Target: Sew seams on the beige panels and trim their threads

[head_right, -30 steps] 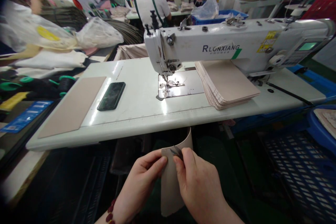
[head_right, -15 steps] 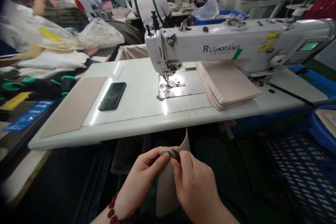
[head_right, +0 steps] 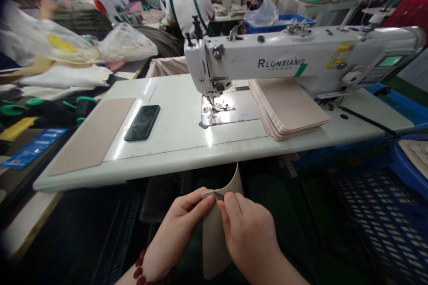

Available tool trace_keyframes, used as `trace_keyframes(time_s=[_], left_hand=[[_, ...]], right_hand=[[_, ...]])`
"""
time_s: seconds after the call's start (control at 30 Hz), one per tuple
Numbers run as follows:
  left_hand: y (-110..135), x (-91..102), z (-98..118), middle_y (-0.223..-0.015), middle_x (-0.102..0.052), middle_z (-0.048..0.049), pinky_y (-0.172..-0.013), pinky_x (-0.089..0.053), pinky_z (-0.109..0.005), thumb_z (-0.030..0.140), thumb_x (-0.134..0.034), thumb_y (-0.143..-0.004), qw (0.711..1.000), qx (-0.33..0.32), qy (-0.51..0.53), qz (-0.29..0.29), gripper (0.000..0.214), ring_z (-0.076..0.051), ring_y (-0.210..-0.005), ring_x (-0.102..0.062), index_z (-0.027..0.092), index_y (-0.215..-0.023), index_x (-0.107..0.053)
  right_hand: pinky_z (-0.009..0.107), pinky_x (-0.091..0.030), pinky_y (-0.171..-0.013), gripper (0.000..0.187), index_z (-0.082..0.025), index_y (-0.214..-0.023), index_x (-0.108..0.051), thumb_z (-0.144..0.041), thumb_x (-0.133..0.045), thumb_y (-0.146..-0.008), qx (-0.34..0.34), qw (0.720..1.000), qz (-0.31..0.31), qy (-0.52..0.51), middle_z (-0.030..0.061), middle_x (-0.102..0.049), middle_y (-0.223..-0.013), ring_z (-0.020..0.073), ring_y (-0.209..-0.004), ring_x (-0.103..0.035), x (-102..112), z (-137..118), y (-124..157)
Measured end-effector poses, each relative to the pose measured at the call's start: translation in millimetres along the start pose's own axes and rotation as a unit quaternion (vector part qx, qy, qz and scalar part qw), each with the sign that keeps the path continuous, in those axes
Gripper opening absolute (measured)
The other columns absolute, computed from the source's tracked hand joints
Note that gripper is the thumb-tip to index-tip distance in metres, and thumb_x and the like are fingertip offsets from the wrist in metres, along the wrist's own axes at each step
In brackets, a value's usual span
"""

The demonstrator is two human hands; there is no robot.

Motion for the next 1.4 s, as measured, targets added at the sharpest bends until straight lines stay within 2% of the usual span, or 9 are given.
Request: trace_keyframes(time_s=[0.13, 0.27, 0.37, 0.6, 0.93, 1.13, 1.4], left_hand=[[0.2, 0.8, -0.6, -0.1, -0.07, -0.0045, -0.081, -0.043, -0.025, 0.032, -0.058, -0.091, 1.0, 0.007, 0.027, -0.002, 0.026, -0.019, -0.092, -0.058, 0.021, -0.11, -0.072], [0.7, 0.5, -0.9, -0.109, -0.069, -0.0058, -0.088, -0.043, -0.028, 0.032, -0.06, -0.09, 0.999, 0.005, 0.033, 0.002, 0.028, -0.023, -0.102, -0.059, 0.022, -0.113, -0.071], [0.7, 0.1, -1.7, -0.111, -0.069, -0.0066, -0.088, -0.044, -0.029, 0.033, -0.06, -0.09, 0.999, 0.011, 0.04, 0.008, 0.029, -0.024, -0.102, -0.06, 0.022, -0.114, -0.071], [0.5, -1.0, -3.4, -0.109, -0.069, -0.0073, -0.086, -0.044, -0.028, 0.031, -0.061, -0.09, 0.998, 0.014, 0.056, 0.004, 0.028, -0.022, -0.099, -0.059, 0.02, -0.113, -0.071], [-2.5, -1.2, -3.0, -0.085, -0.066, -0.0034, -0.071, -0.042, -0.021, 0.031, -0.063, -0.089, 0.997, 0.028, 0.064, -0.02, 0.023, -0.014, -0.078, -0.055, 0.018, -0.104, -0.073], [-1.2, 0.5, -5.8, -0.097, -0.069, -0.0063, -0.079, -0.044, -0.025, 0.031, -0.062, -0.09, 0.993, 0.049, 0.103, -0.004, 0.028, -0.017, -0.088, -0.059, 0.018, -0.114, -0.069], [-0.3, 2.0, -7.7, -0.099, -0.069, -0.0065, -0.079, -0.045, -0.026, 0.032, -0.062, -0.09, 0.992, 0.058, 0.11, -0.002, 0.03, -0.018, -0.088, -0.059, 0.019, -0.116, -0.067]], right_hand=[[0.028, -0.029, -0.052, 0.028, -0.02, -0.078, -0.05, -0.029, -0.035, -0.1, -0.022, 0.999, -0.017, -0.033, -0.0015, -0.054, -0.064, 0.0136, -0.054, -0.054, 4.2, 3.5, 0.2], [0.028, -0.029, -0.051, 0.029, -0.02, -0.08, -0.051, -0.031, -0.034, -0.1, -0.026, 0.999, -0.027, -0.026, -0.001, -0.055, -0.065, 0.0142, -0.054, -0.055, 6.0, 3.5, 0.6], [0.028, -0.029, -0.052, 0.029, -0.02, -0.08, -0.051, -0.031, -0.033, -0.101, -0.028, 0.999, -0.026, -0.022, -0.0006, -0.056, -0.066, 0.0146, -0.055, -0.055, 5.5, 2.6, 0.9], [0.029, -0.03, -0.052, 0.028, -0.019, -0.081, -0.052, -0.03, -0.035, -0.1, -0.034, 0.999, -0.019, -0.03, -0.0001, -0.056, -0.067, 0.0153, -0.056, -0.056, 2.9, 1.5, 2.4], [0.029, -0.029, -0.053, 0.03, -0.02, -0.076, -0.05, -0.028, -0.034, -0.1, -0.025, 0.999, -0.019, -0.034, -0.0004, -0.056, -0.066, 0.0147, -0.056, -0.055, -0.9, 2.7, 0.8], [0.028, -0.028, -0.052, 0.028, -0.02, -0.08, -0.049, -0.031, -0.034, -0.101, -0.045, 0.997, -0.021, -0.056, -0.0024, -0.054, -0.064, 0.0129, -0.054, -0.054, 3.6, 7.5, 2.9], [0.028, -0.028, -0.052, 0.028, -0.02, -0.08, -0.05, -0.032, -0.034, -0.101, -0.045, 0.998, -0.028, -0.032, -0.0022, -0.054, -0.065, 0.0136, -0.055, -0.054, 5.9, 7.2, 3.7]])
Point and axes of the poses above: each hand's wrist, its own y-axis away from the middle knuckle, its own x-axis out of the back of the hand, z = x × y, the point moved 1 cm from there along -y, towards the middle knuckle
